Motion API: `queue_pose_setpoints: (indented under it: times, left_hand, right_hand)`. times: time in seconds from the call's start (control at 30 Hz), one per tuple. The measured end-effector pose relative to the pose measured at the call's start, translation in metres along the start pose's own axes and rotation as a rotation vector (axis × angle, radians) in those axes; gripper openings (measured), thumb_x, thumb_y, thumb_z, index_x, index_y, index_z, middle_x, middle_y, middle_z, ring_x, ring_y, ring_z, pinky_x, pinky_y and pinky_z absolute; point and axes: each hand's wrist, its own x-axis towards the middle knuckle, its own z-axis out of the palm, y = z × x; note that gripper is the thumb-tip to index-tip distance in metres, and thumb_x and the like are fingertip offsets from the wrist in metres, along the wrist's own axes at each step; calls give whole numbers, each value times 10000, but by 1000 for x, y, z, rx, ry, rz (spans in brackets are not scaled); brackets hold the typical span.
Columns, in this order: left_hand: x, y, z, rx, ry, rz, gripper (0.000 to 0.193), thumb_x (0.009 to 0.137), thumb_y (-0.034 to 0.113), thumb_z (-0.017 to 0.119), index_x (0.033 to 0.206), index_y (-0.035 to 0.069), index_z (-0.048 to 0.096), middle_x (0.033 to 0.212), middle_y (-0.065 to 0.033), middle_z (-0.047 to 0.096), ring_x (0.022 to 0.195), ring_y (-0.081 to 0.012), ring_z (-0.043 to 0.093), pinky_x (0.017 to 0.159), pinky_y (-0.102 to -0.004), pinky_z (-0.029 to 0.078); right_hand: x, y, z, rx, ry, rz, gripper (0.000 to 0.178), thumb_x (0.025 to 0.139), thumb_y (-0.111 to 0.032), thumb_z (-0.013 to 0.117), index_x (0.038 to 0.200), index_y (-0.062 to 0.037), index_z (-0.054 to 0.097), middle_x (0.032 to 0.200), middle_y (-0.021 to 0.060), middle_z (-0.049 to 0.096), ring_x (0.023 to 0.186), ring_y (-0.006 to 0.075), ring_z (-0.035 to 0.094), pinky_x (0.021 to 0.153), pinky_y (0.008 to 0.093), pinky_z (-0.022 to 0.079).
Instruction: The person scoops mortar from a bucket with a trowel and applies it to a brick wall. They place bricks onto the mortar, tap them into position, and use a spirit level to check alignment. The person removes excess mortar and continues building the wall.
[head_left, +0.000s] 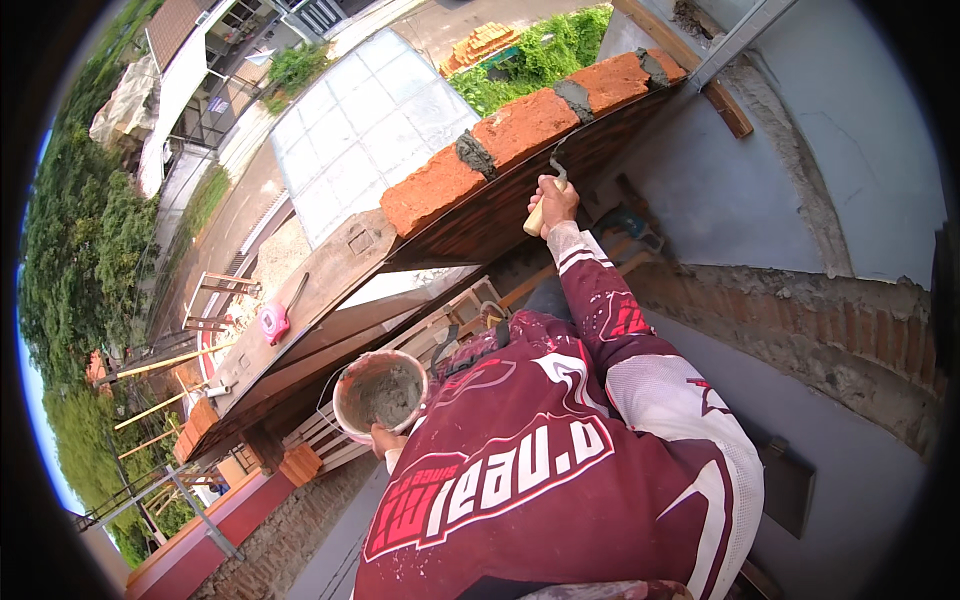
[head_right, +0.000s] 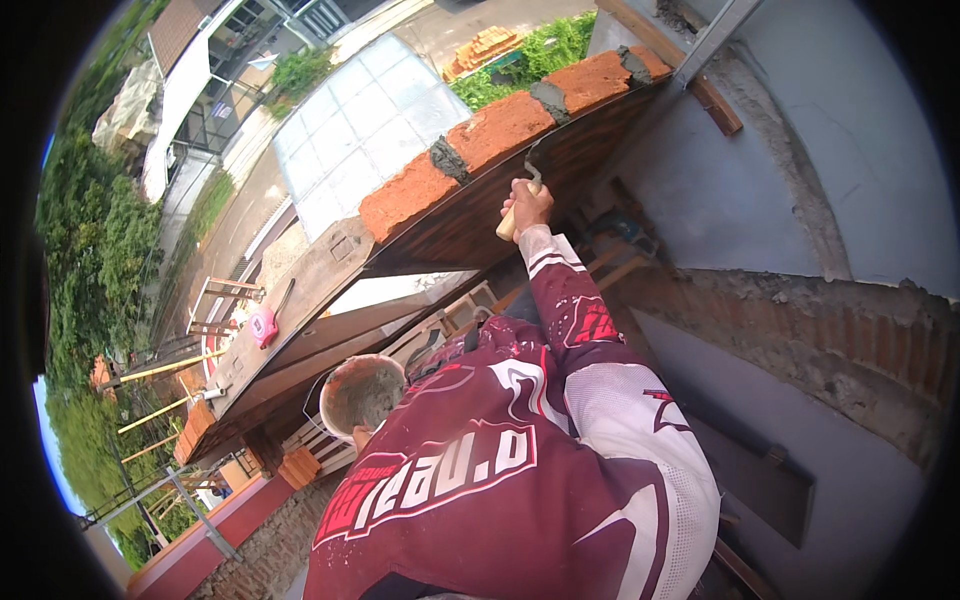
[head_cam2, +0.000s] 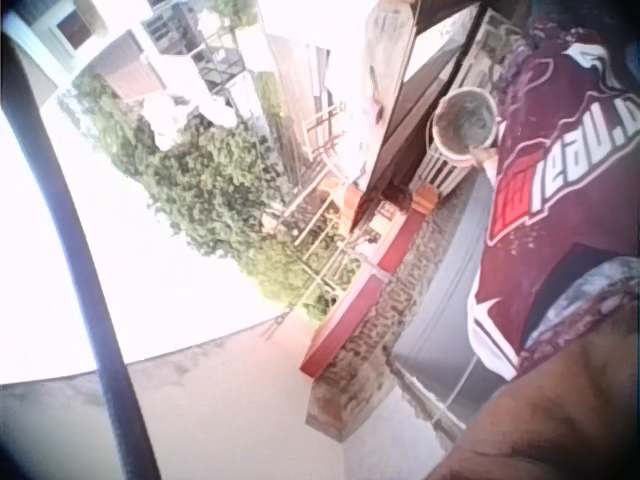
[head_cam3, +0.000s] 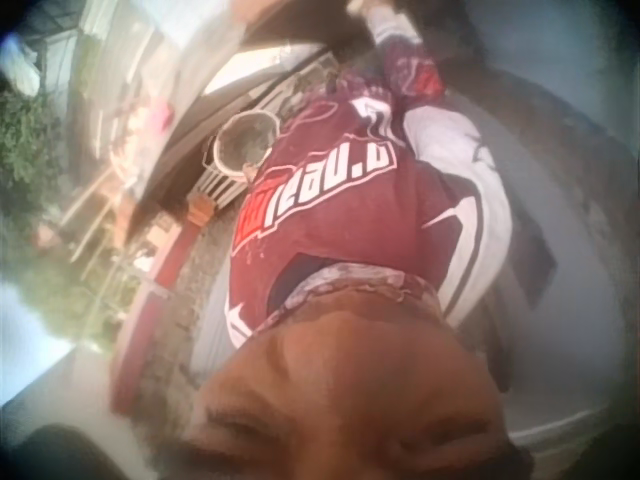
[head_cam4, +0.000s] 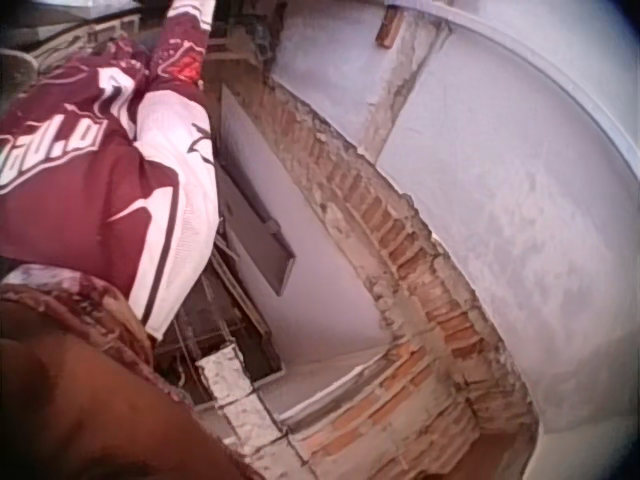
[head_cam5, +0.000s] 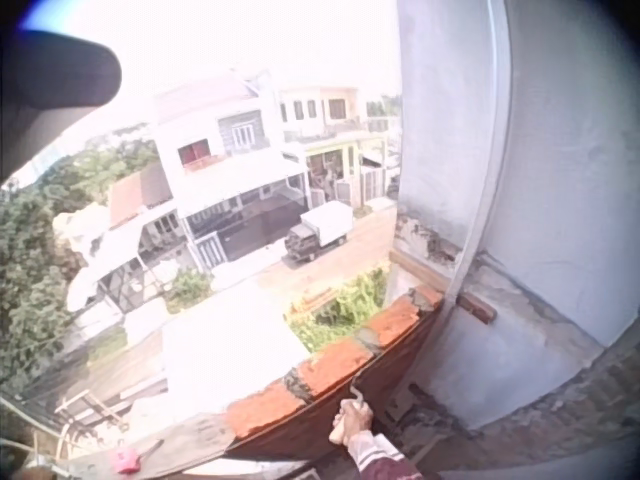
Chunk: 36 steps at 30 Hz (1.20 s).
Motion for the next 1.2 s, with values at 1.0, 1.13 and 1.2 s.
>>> queue_pose_setpoints:
  times: [1.0,1.13,1.2]
  left_hand:
    - [79,-34,-21,395,-108,-76,499,748,146,647,1097,-178,496,1077,-221,595,851,-349,644,733,-550,577]
    - [65,-40,-36,282,-211,-61,503,780,203,661,1114,-143,513,1087,-226,600,878,-365,654,749,-580,581]
    - [16,-9,-30,255,-303,-94,503,777,203,665,1124,-130,518,1092,-226,601,893,-371,658,760,-593,581]
  right_hand:
    - [-116,85,29,183,104,442,222,945,-328,557,917,-122,480,776,35,509,620,197,536,599,400,513]
    - [-76,84,-4,162,179,439,322,946,-338,588,1113,-83,486,1057,117,533,910,266,565,726,466,529]
    - [-68,76,-21,244,130,424,335,962,-297,589,1174,-62,479,1140,147,520,1010,296,561,797,487,541]
